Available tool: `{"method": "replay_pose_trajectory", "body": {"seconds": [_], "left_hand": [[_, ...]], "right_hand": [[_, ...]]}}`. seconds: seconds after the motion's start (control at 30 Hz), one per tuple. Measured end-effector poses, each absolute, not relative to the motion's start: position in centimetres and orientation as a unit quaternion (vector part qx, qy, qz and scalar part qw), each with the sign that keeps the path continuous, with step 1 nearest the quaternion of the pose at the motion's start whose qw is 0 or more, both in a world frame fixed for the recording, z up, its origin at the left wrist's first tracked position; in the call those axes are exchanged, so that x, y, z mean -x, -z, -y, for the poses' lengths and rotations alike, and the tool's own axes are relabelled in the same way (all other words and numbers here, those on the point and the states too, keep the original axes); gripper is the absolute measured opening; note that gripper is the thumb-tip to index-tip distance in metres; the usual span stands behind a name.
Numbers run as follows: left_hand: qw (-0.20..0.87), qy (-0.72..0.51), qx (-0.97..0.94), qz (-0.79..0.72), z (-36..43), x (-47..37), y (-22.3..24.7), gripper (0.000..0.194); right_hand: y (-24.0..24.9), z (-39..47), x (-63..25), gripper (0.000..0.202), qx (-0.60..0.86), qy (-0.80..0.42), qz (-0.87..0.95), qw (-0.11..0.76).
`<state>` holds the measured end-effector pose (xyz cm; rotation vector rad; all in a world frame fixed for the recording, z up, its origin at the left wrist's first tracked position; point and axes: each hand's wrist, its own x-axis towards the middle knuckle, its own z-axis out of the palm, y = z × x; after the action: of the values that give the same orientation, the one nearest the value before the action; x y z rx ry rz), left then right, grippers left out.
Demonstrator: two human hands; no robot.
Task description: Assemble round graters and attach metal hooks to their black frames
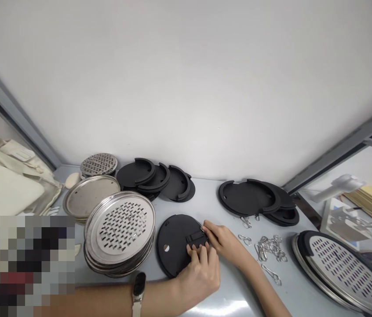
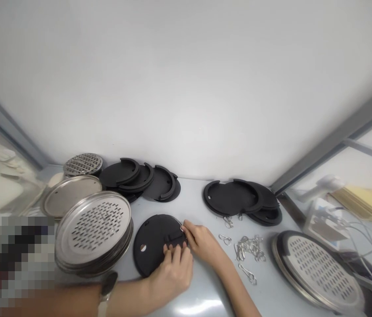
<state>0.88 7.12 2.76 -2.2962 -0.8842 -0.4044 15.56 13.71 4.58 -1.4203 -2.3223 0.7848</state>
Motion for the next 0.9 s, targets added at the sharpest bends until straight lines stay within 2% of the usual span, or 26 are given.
{"method": "replay_pose_trajectory", "body": {"seconds": [0.9], "left_hand": [[0.313, 0.167, 0.872, 0.338, -7.08, -0.86, -2.97, 0.028]], "right_hand": [[-4.48, -13.63, -15.5, 0.022, 0.509, -0.284, 0.794, 0.171]]}}
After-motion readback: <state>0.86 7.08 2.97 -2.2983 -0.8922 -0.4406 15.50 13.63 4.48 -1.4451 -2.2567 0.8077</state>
